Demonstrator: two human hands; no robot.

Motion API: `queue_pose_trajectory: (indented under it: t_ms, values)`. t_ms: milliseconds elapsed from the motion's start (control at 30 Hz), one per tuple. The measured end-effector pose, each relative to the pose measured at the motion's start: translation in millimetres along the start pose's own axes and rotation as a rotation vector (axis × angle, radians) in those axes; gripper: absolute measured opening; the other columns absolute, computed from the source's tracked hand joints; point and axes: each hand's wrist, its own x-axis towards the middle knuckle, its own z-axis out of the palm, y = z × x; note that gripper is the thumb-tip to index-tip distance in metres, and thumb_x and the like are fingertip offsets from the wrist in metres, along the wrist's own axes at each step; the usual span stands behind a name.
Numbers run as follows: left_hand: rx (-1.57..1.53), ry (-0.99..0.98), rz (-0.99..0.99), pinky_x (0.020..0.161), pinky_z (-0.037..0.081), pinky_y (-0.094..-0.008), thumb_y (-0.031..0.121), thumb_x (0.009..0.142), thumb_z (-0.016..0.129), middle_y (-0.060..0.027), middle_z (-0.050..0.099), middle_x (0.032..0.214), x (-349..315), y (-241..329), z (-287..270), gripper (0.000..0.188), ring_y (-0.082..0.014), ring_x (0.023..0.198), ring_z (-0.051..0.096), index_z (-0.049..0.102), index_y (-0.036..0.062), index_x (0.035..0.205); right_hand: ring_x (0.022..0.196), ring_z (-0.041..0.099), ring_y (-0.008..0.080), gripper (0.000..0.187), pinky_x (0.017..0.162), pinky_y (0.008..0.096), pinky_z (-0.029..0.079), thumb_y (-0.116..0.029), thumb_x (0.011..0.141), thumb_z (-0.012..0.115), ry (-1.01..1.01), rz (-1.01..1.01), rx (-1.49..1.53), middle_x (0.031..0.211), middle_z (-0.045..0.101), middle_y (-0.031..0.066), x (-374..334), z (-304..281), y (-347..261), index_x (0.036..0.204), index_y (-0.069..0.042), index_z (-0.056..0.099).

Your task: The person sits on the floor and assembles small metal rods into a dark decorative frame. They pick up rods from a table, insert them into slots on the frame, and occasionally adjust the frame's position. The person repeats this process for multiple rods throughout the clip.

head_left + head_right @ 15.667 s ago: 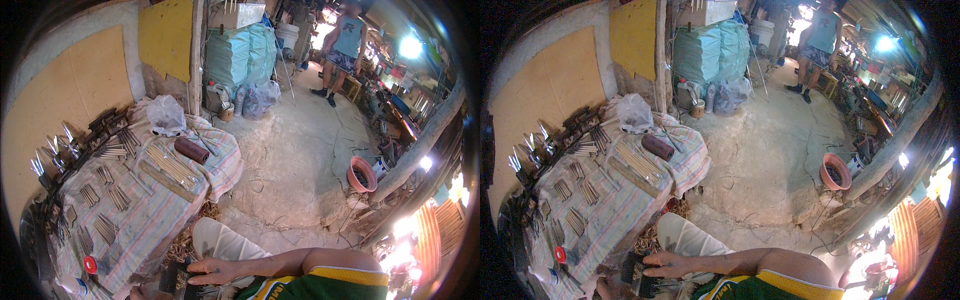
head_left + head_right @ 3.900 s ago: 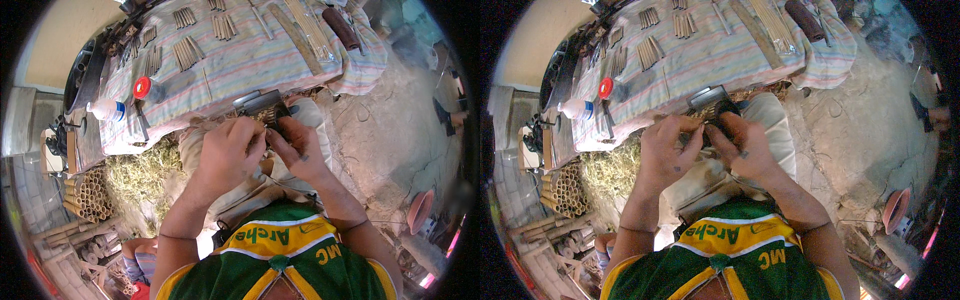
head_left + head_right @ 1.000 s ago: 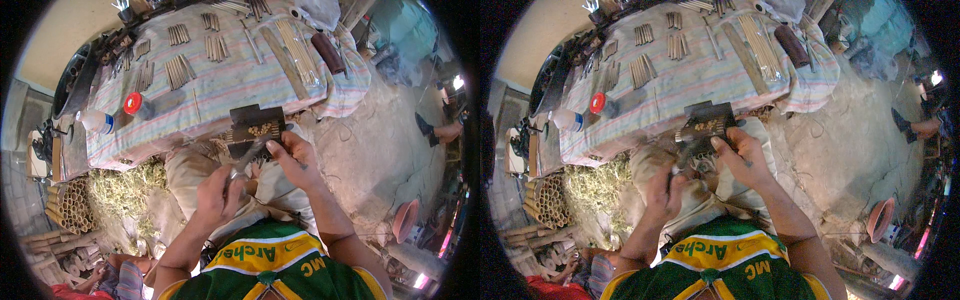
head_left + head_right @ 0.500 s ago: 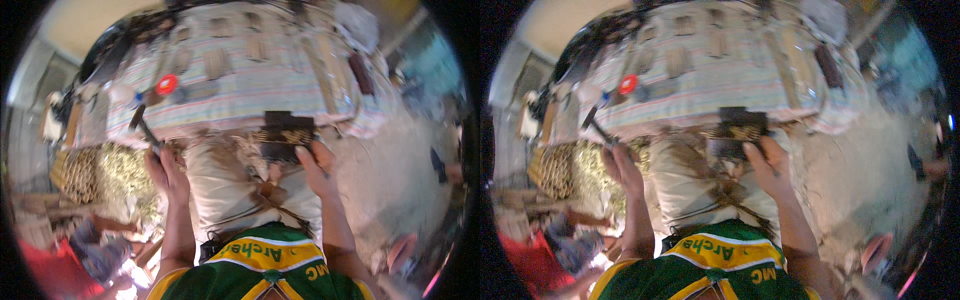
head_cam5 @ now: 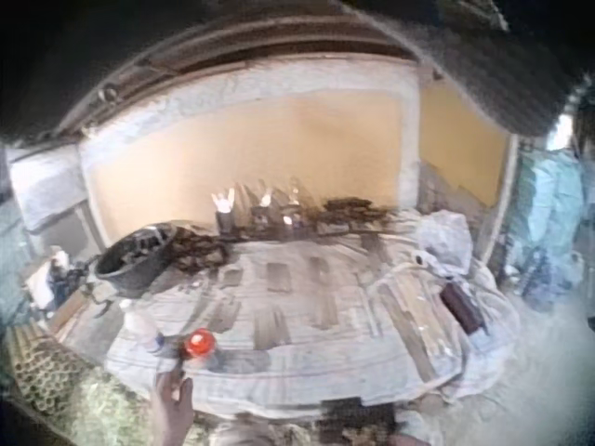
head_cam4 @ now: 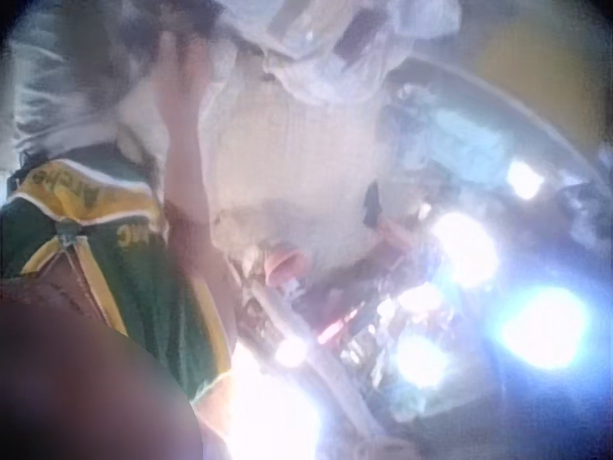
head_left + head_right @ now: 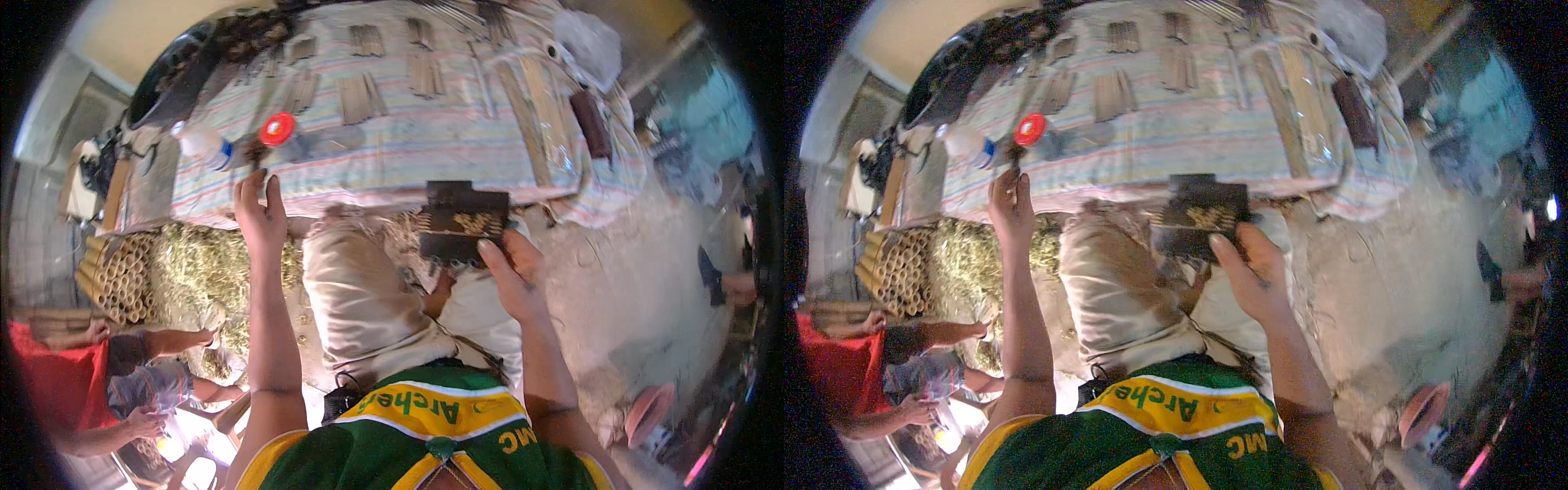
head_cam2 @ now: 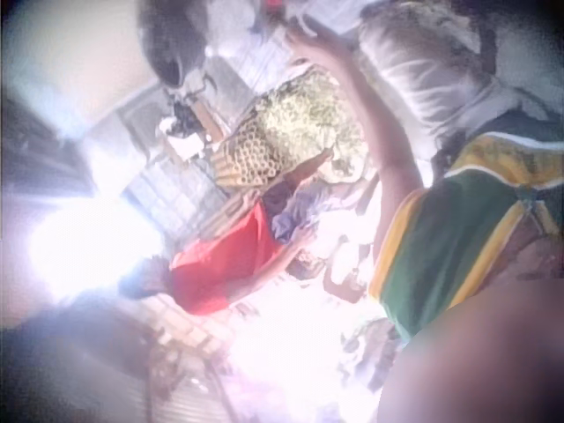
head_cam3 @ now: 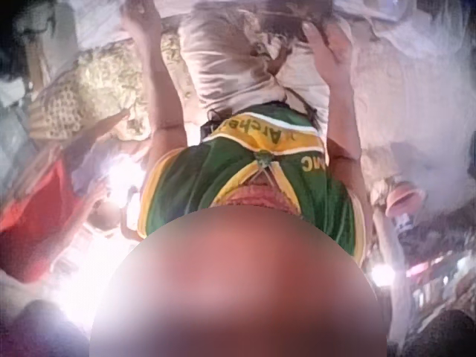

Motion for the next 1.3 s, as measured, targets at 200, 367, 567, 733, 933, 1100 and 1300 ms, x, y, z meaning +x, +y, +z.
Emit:
queue_pose_trajectory:
  t_ms: [200, 367, 567, 733, 933, 1100, 1300]
  values:
    - [-0.41, -0.566, 0.283, 0.076, 0.049, -0.0337, 0.003, 0.083, 0.066, -0.0147, 0.064, 0.093, -55, 141, 39, 0.015, -0.0261, 0.083, 0.062, 0.062, -0.0028, 0.097, 0.072, 0.048, 0.003, 0.012, 0.061, 0.021, 0.042, -0.012, 0.095, 0.056, -0.007, 0.0, 0.142, 0.082, 0.057, -0.0026, 2, 13, 2, 0.098, 0.0, 0.059]
    - [-0.307, -0.472, 0.312, 0.075, 0.042, -0.0415, 0.009, 0.079, 0.07, -0.0128, 0.056, 0.089, -67, 177, 66, 0.017, -0.0325, 0.085, 0.055, 0.059, 0.0021, 0.09, 0.067, 0.049, 0.0037, 0.01, 0.056, 0.0212, 0.042, -0.006, 0.095, 0.052, -0.072, -0.04, 0.203, 0.078, 0.058, -0.0002, 2, 10, 10, 0.101, -0.001, 0.056]
    - [-0.216, -0.431, 0.288, 0.077, 0.038, -0.0418, 0.015, 0.081, 0.071, -0.0125, 0.053, 0.094, -78, 183, 74, 0.022, -0.0317, 0.089, 0.051, 0.055, 0.0037, 0.09, 0.062, 0.05, 0.0048, 0.007, 0.052, 0.0232, 0.042, -0.004, 0.094, 0.051, -0.094, -0.131, 0.134, 0.075, 0.056, 0.001, 3, 1, 15, 0.099, 0.0, 0.055]
    - [-0.183, -0.447, 0.238, 0.079, 0.04, -0.0425, 0.016, 0.084, 0.069, -0.0152, 0.056, 0.095, -70, 184, 70, 0.023, -0.0332, 0.09, 0.053, 0.056, 0.0013, 0.096, 0.061, 0.049, 0.0039, 0.006, 0.051, 0.0232, 0.041, -0.005, 0.094, 0.054, -0.107, -0.14, 0.046, 0.074, 0.056, 0.0006, 5, -1, 11, 0.098, -0.001, 0.054]
    - [-0.459, -0.272, 0.018, 0.069, 0.046, -0.0282, 0.001, 0.093, 0.053, -0.012, 0.061, 0.084, -49, 164, 47, 0.018, -0.0181, 0.074, 0.058, 0.057, -0.0027, 0.111, 0.061, 0.049, 0.0039, 0.006, 0.051, 0.0228, 0.041, -0.007, 0.094, 0.056, -0.092, -0.096, 0.125, 0.076, 0.057, 0.0007, 13, -2, 3, 0.093, -0.001, 0.056]
    - [-0.386, -0.254, -0.054, 0.064, 0.044, -0.0218, -0.001, 0.095, 0.05, -0.0048, 0.06, 0.08, -43, 133, 22, 0.018, -0.0085, 0.071, 0.052, 0.057, -0.0031, 0.111, 0.073, 0.05, 0.0031, 0.014, 0.063, 0.0223, 0.043, -0.015, 0.094, 0.059, -0.002, -0.127, 0.149, 0.081, 0.059, -0.0022, 35, -2, 1, 0.099, -0.002, 0.06]
    - [-0.321, -0.283, -0.183, 0.066, 0.047, -0.0238, -0.001, 0.089, 0.06, -0.0072, 0.065, 0.08, -54, 103, 9, 0.014, -0.0093, 0.071, 0.057, 0.063, -0.0035, 0.103, 0.082, 0.056, 0.0054, 0.022, 0.073, 0.023, 0.047, -0.025, 0.093, 0.062, 0.22, -0.04, 0.337, 0.091, 0.063, -0.0016, 81, 0, 21, 0.1, -0.004, 0.063]
